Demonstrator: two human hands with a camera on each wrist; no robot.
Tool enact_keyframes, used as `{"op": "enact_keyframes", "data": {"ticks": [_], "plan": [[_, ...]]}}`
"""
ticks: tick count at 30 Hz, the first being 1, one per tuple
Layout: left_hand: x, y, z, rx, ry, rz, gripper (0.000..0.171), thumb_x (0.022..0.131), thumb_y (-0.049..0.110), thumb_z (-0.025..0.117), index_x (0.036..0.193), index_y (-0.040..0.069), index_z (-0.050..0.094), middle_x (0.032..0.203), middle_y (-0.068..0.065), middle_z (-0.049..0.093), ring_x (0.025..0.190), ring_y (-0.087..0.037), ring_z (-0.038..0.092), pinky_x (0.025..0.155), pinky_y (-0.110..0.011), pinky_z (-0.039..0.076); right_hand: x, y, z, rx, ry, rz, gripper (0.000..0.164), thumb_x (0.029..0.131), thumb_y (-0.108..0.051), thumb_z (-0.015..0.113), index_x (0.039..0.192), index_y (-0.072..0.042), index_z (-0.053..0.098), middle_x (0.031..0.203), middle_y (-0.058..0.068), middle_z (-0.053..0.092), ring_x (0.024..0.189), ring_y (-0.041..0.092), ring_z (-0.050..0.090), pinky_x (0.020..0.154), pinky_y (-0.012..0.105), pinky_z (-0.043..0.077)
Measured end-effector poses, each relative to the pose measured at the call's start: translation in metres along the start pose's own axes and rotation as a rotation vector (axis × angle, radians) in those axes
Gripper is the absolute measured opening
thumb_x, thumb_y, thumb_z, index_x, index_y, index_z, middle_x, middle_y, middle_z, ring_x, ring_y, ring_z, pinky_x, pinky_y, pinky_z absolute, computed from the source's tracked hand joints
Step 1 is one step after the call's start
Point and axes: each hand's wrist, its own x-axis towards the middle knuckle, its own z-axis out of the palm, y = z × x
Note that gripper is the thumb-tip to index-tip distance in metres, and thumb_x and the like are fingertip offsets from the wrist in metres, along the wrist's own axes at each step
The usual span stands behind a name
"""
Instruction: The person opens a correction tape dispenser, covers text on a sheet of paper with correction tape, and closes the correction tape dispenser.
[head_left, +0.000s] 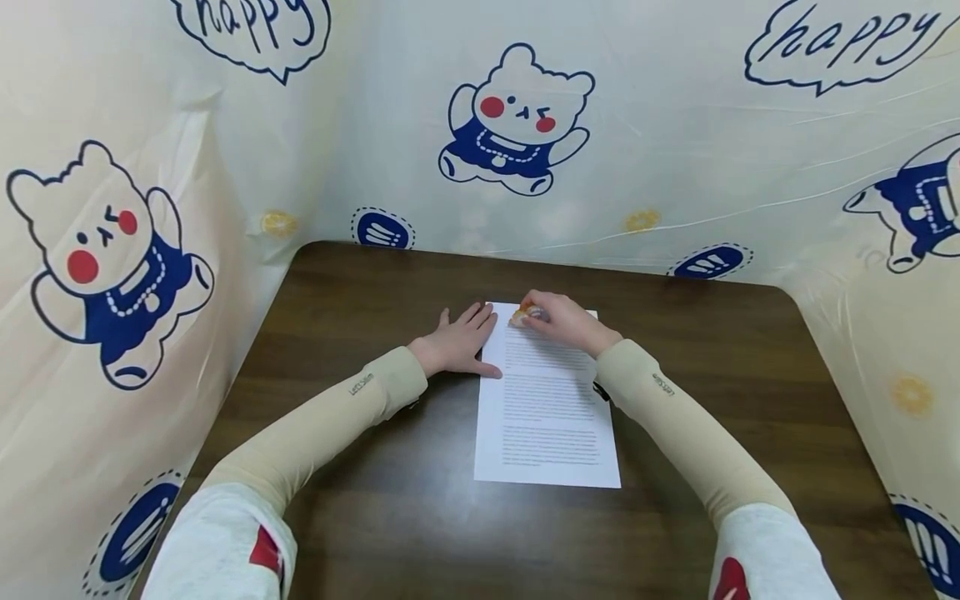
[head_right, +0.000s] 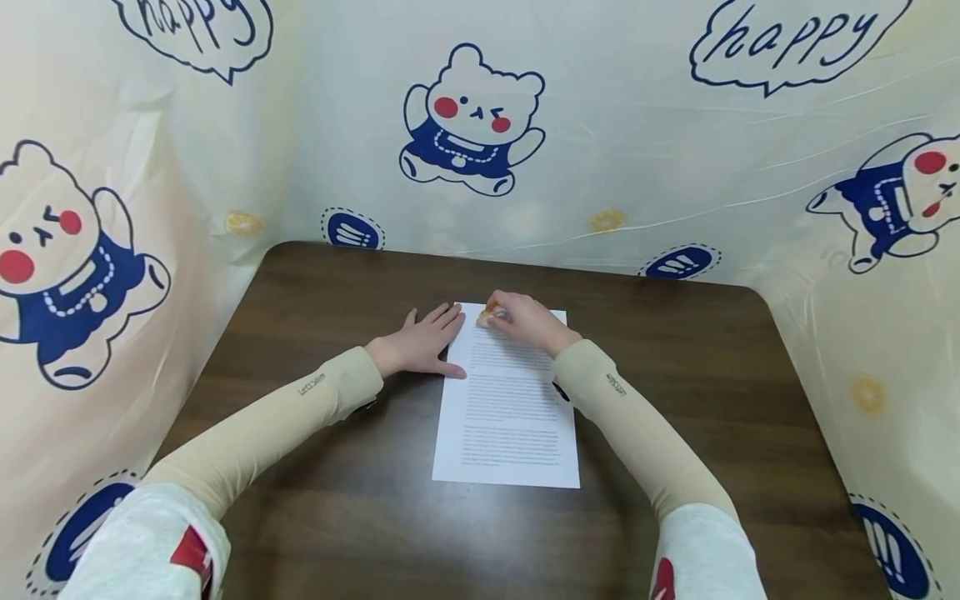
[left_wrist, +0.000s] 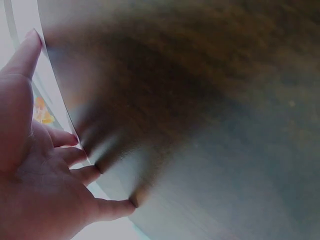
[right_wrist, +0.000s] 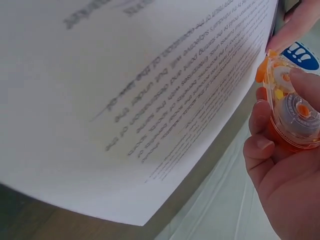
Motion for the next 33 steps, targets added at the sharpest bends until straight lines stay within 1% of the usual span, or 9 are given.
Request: {"op": "enact_keyframes", "data": {"ticks": [2, 7, 12, 17, 22, 27, 33], "plan": [[0.0, 0.0, -0.001, -0.002, 0.001, -0.002, 0.115, 0.09, 0.076, 0.062, 0.167, 0.004, 0.013, 0.175, -0.015, 0.006, 0.161, -0.036, 0.003, 0.116, -0.077, 0.014, 0.003, -0.002, 0.0, -0.001, -0.011, -0.006, 0.029, 0.104, -0.021, 0.067, 0.129, -0.007, 0.062, 0.13, 0.013, 0.068, 0.115, 0.027, 0.064, 0.104, 0.047, 0.05], [0.0, 0.002, -0.004, -0.002, 0.005, -0.004, 0.116, 0.089, 0.075, 0.063, 0.167, 0.004, 0.014, 0.175, -0.015, 0.007, 0.161, -0.035, 0.004, 0.116, -0.077, 0.014, 0.006, -0.005, -0.002, -0.015, -0.029, -0.005, 0.029, 0.104, -0.022, 0.067, 0.129, -0.007, 0.062, 0.13, 0.013, 0.068, 0.113, 0.027, 0.065, 0.103, 0.046, 0.051], [0.001, 0.003, -0.003, -0.005, 0.01, -0.006, 0.116, 0.089, 0.076, 0.063, 0.167, 0.005, 0.015, 0.175, -0.014, 0.008, 0.161, -0.035, 0.004, 0.116, -0.077, 0.013, 0.008, -0.006, -0.002, -0.026, -0.042, 0.014, 0.03, 0.105, -0.023, 0.066, 0.13, -0.007, 0.061, 0.13, 0.013, 0.068, 0.113, 0.027, 0.064, 0.103, 0.047, 0.05], [0.002, 0.002, -0.001, 0.009, 0.007, -0.006, 0.117, 0.089, 0.077, 0.062, 0.167, 0.006, 0.013, 0.175, -0.014, 0.007, 0.161, -0.035, 0.005, 0.116, -0.077, 0.015, 0.011, -0.006, 0.0, -0.044, -0.056, 0.006, 0.028, 0.105, -0.023, 0.065, 0.128, -0.007, 0.062, 0.128, 0.013, 0.069, 0.112, 0.026, 0.065, 0.101, 0.046, 0.051], [0.001, 0.001, -0.001, 0.022, 0.01, -0.006, 0.117, 0.089, 0.078, 0.061, 0.168, 0.007, 0.011, 0.175, -0.015, 0.007, 0.161, -0.036, 0.006, 0.116, -0.077, 0.015, 0.014, -0.01, -0.001, -0.092, -0.063, -0.017, 0.026, 0.105, -0.024, 0.066, 0.125, -0.007, 0.063, 0.124, 0.013, 0.071, 0.109, 0.026, 0.067, 0.097, 0.046, 0.052], [-0.001, 0.002, -0.004, 0.019, 0.004, -0.011, 0.115, 0.089, 0.076, 0.063, 0.168, 0.008, 0.013, 0.175, -0.015, 0.008, 0.16, -0.037, 0.008, 0.116, -0.076, 0.016, 0.016, -0.013, -0.003, -0.142, -0.074, -0.033, 0.024, 0.105, -0.023, 0.066, 0.122, -0.006, 0.063, 0.119, 0.012, 0.071, 0.102, 0.025, 0.067, 0.093, 0.044, 0.054], [-0.001, 0.005, -0.006, 0.024, -0.002, -0.012, 0.115, 0.089, 0.076, 0.063, 0.168, 0.008, 0.014, 0.175, -0.015, 0.008, 0.16, -0.037, 0.008, 0.116, -0.076, 0.016, 0.015, -0.015, -0.005, -0.168, -0.074, -0.035, 0.022, 0.104, -0.021, 0.067, 0.12, -0.007, 0.064, 0.117, 0.013, 0.071, 0.102, 0.027, 0.067, 0.094, 0.045, 0.055]]}}
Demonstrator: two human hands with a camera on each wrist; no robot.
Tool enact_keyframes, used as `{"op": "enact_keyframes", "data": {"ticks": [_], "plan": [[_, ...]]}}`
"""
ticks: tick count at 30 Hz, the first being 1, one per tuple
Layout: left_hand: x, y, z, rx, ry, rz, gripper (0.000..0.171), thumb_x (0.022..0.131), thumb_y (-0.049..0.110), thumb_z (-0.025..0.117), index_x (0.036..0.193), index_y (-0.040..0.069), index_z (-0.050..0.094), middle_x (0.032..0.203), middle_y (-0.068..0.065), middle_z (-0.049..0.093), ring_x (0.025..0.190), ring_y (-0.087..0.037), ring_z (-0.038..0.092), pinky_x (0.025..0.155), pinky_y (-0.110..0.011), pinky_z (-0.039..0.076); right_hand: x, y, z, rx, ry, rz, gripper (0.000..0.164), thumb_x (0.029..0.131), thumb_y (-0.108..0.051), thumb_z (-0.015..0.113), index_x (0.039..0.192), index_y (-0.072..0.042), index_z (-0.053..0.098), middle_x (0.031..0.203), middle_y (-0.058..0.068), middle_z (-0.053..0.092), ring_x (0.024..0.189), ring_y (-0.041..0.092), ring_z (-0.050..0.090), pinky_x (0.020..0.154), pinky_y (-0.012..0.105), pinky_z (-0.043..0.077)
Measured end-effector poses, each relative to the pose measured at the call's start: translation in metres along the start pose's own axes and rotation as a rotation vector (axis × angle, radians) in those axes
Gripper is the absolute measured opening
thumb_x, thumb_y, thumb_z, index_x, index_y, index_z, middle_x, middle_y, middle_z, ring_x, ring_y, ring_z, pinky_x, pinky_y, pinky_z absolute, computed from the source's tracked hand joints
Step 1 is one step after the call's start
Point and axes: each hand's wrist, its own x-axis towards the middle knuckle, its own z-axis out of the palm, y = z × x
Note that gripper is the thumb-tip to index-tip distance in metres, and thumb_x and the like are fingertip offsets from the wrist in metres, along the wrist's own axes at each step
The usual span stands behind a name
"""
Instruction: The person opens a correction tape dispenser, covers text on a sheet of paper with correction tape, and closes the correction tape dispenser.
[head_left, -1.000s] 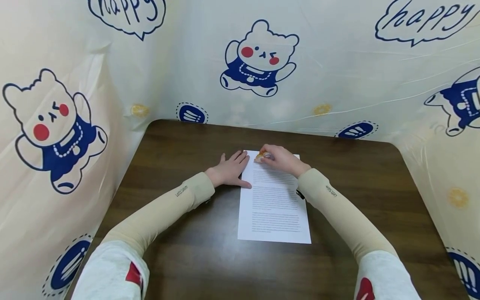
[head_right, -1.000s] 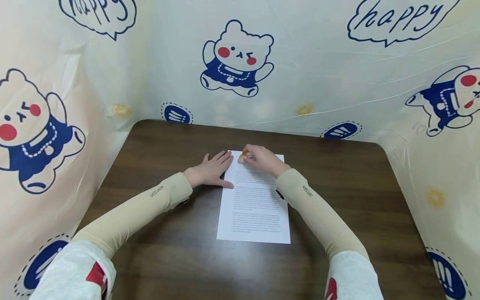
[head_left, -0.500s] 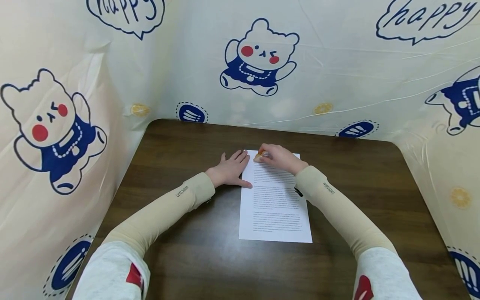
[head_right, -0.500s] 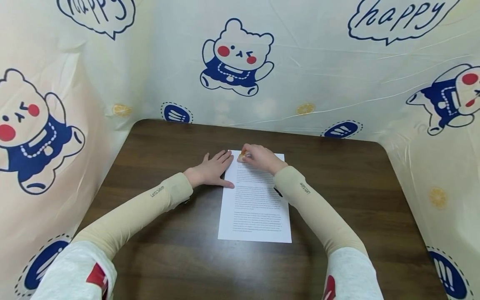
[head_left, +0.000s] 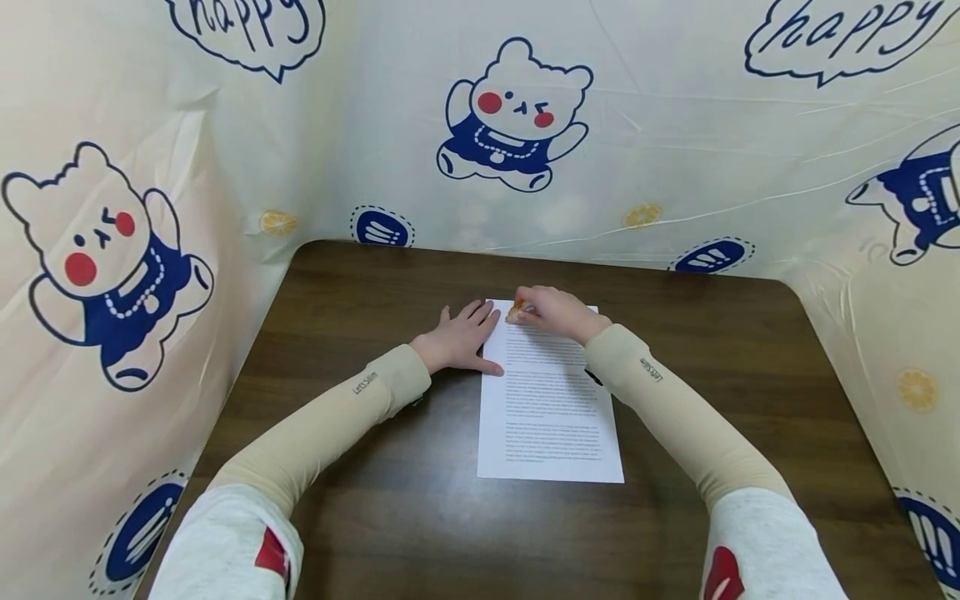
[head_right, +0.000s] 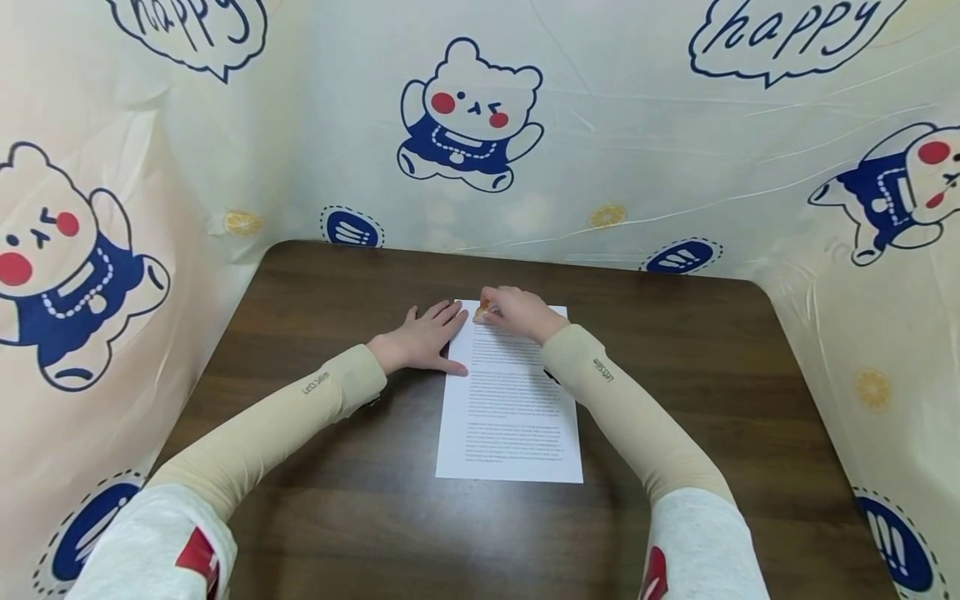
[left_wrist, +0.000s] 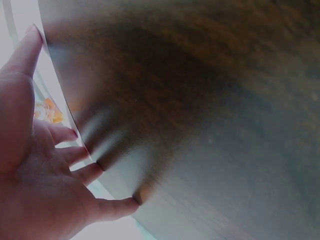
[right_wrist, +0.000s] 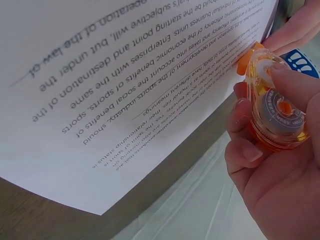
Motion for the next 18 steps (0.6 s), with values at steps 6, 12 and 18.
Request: {"op": "enact_keyframes", "data": {"ticks": [6, 12, 18], "plan": [[0.0013, -0.0006, 0.0016, -0.004, -0.008, -0.007, 0.116, 0.088, 0.077, 0.063, 0.168, 0.009, 0.013, 0.175, -0.014, 0.007, 0.161, -0.036, 0.007, 0.116, -0.076, 0.016, 0.0001, -0.0003, -0.0003, -0.02, -0.004, 0.001, 0.023, 0.103, -0.024, 0.069, 0.12, -0.008, 0.065, 0.115, 0.011, 0.071, 0.101, 0.027, 0.066, 0.095, 0.045, 0.054], [0.0017, -0.0003, 0.0014, -0.008, -0.013, -0.007, 0.116, 0.089, 0.077, 0.063, 0.168, 0.01, 0.012, 0.175, -0.013, 0.007, 0.161, -0.036, 0.006, 0.117, -0.076, 0.015, -0.0011, -0.0004, -0.0002, -0.025, 0.003, -0.003, 0.024, 0.102, -0.023, 0.07, 0.119, -0.007, 0.065, 0.114, 0.012, 0.072, 0.101, 0.027, 0.066, 0.094, 0.045, 0.055], [0.0006, -0.0002, 0.0004, -0.007, -0.007, -0.012, 0.116, 0.088, 0.077, 0.063, 0.168, 0.01, 0.012, 0.175, -0.013, 0.007, 0.161, -0.036, 0.007, 0.117, -0.076, 0.015, -0.0019, -0.0002, -0.001, -0.022, 0.004, 0.013, 0.025, 0.102, -0.024, 0.071, 0.119, -0.007, 0.065, 0.114, 0.011, 0.072, 0.1, 0.027, 0.065, 0.094, 0.044, 0.054]]}}
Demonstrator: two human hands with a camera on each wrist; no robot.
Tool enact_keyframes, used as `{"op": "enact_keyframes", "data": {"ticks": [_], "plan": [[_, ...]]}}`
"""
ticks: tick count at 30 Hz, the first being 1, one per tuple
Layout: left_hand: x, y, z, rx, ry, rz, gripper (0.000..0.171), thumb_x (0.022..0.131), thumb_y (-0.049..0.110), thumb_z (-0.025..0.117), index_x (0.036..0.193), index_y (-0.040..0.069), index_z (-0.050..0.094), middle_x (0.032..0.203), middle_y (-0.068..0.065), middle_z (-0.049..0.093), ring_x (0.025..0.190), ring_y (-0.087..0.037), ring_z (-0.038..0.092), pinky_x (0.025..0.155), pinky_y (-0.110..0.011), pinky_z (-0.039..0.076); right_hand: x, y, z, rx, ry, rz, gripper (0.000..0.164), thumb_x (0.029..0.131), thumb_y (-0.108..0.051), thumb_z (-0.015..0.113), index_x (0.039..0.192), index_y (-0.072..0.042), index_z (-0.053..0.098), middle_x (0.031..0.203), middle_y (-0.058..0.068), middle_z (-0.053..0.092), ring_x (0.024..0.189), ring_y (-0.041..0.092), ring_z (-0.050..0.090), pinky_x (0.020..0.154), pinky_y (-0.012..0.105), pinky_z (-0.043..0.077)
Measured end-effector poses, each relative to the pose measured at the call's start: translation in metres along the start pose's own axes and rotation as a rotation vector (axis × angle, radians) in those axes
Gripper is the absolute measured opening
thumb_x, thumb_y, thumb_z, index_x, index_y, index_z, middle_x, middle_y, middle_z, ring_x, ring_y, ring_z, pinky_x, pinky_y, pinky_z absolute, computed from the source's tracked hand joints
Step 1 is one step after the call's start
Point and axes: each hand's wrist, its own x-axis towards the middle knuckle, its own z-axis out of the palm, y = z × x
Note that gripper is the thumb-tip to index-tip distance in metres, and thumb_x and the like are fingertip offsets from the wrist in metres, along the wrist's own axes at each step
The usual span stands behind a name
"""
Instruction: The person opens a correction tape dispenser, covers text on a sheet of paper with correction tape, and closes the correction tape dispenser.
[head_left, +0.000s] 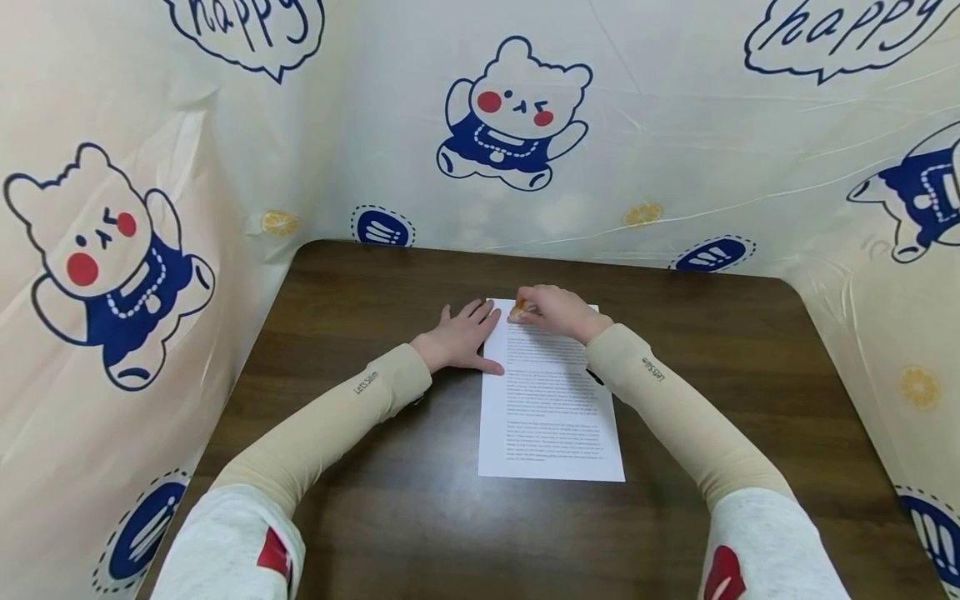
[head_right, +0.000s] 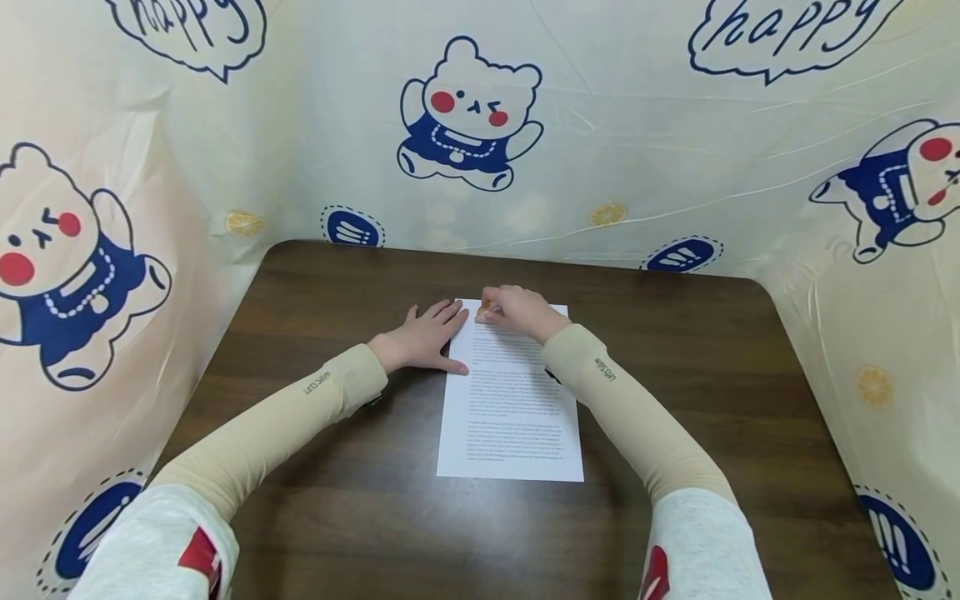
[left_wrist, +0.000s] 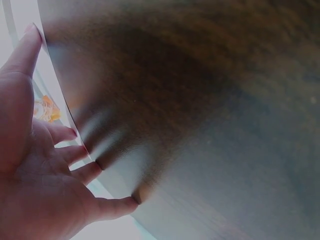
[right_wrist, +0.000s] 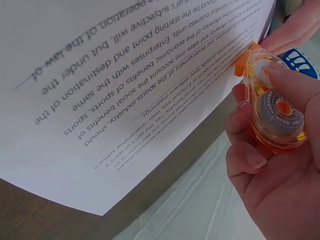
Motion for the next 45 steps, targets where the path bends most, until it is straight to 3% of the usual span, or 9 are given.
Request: {"op": "enact_keyframes", "data": {"ticks": [21, 45], "plan": [[0.001, -0.001, 0.001, -0.011, 0.007, 0.003, 0.116, 0.088, 0.076, 0.065, 0.168, 0.009, 0.014, 0.175, -0.014, 0.008, 0.16, -0.037, 0.007, 0.116, -0.076, 0.015, -0.006, 0.009, -0.001, 0.038, -0.013, 0.052, 0.025, 0.102, -0.025, 0.07, 0.121, -0.009, 0.065, 0.117, 0.011, 0.071, 0.099, 0.026, 0.063, 0.093, 0.044, 0.054], [0.003, -0.002, 0.0, -0.021, -0.002, 0.005, 0.116, 0.088, 0.076, 0.064, 0.168, 0.009, 0.013, 0.175, -0.013, 0.007, 0.161, -0.036, 0.006, 0.117, -0.076, 0.015, -0.015, 0.024, -0.005, 0.045, -0.007, 0.05, 0.023, 0.102, -0.024, 0.071, 0.118, -0.01, 0.066, 0.115, 0.009, 0.072, 0.097, 0.026, 0.063, 0.092, 0.046, 0.054]]}}
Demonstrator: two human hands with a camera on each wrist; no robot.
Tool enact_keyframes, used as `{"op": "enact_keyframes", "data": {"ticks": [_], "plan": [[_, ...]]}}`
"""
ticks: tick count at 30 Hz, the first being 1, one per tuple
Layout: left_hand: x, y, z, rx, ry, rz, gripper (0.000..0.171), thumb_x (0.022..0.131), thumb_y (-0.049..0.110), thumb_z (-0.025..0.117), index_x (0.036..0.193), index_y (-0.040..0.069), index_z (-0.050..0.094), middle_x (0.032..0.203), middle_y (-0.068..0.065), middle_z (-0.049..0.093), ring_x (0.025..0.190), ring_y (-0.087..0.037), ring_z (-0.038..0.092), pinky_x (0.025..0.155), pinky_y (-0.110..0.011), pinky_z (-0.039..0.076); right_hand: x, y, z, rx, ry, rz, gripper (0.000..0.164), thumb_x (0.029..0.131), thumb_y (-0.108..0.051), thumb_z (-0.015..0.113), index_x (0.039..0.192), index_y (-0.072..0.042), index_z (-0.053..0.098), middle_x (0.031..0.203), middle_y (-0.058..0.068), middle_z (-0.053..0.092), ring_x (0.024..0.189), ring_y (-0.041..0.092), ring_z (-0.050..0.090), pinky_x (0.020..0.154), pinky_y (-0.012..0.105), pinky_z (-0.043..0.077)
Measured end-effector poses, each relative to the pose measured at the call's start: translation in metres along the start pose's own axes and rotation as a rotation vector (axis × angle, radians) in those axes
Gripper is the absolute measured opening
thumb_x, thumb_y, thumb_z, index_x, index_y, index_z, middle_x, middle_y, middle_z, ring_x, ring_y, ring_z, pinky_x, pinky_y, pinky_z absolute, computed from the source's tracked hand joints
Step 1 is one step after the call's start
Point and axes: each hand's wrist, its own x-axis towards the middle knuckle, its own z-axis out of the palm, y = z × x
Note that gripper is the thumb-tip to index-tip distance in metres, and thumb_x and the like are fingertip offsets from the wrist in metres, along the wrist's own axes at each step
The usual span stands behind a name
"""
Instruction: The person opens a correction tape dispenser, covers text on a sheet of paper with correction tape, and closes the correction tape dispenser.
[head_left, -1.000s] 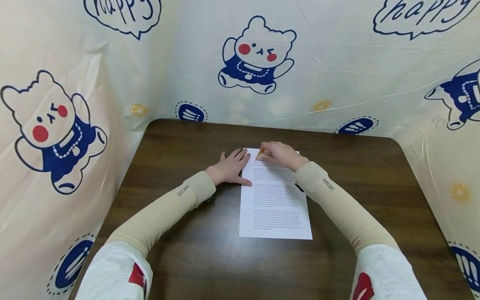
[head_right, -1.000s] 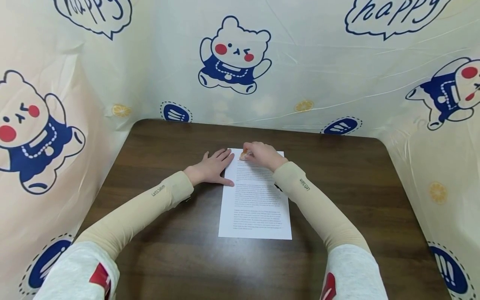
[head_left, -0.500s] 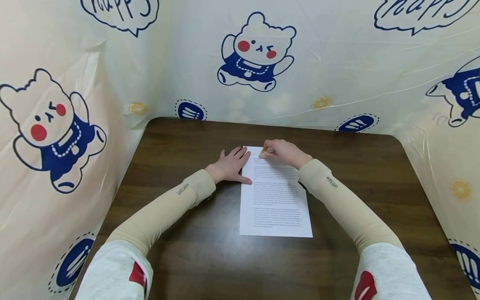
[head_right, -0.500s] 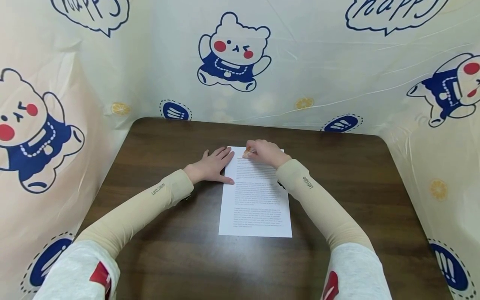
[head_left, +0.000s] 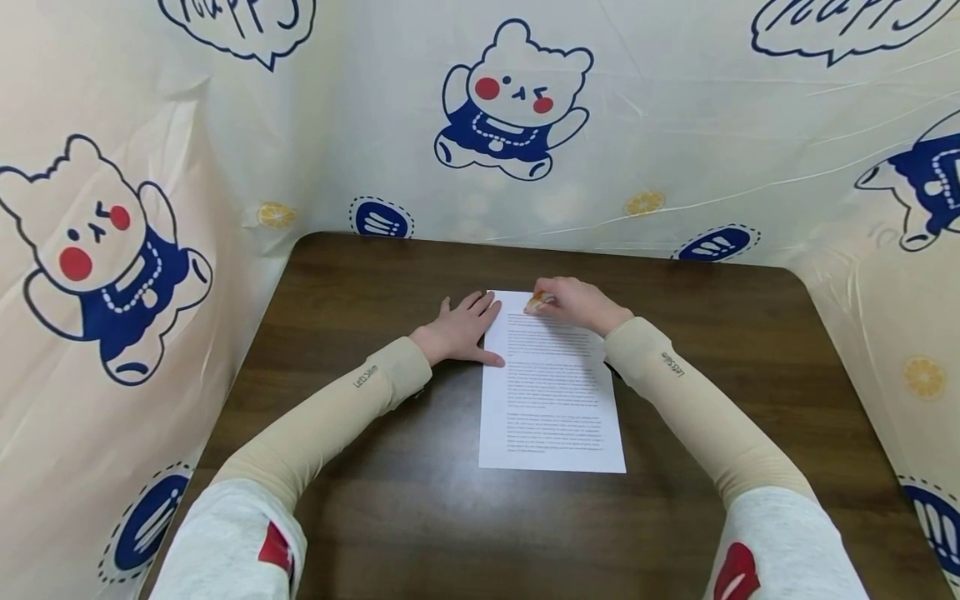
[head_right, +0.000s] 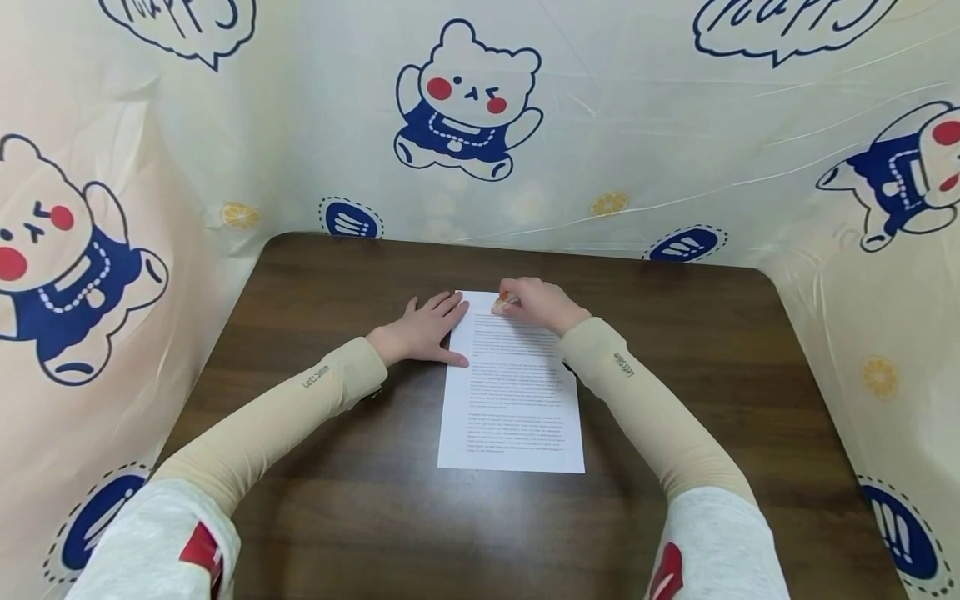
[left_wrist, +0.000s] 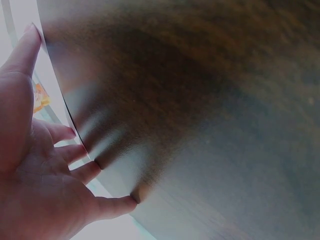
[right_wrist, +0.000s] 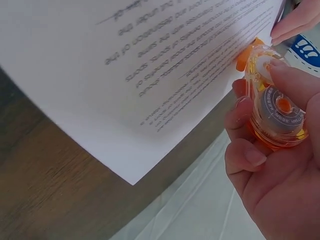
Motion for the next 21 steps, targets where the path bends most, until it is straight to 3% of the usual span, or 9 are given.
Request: {"op": "enact_keyframes", "data": {"ticks": [21], "plan": [[0.0032, -0.0014, 0.0031, 0.005, -0.002, -0.005, 0.117, 0.088, 0.077, 0.063, 0.168, 0.01, 0.012, 0.175, -0.012, 0.006, 0.161, -0.035, 0.004, 0.118, -0.074, 0.013, -0.0073, 0.0036, -0.0048, -0.025, -0.013, 0.042, 0.024, 0.1, -0.025, 0.073, 0.12, -0.012, 0.067, 0.118, 0.009, 0.072, 0.098, 0.028, 0.063, 0.092, 0.048, 0.053]]}}
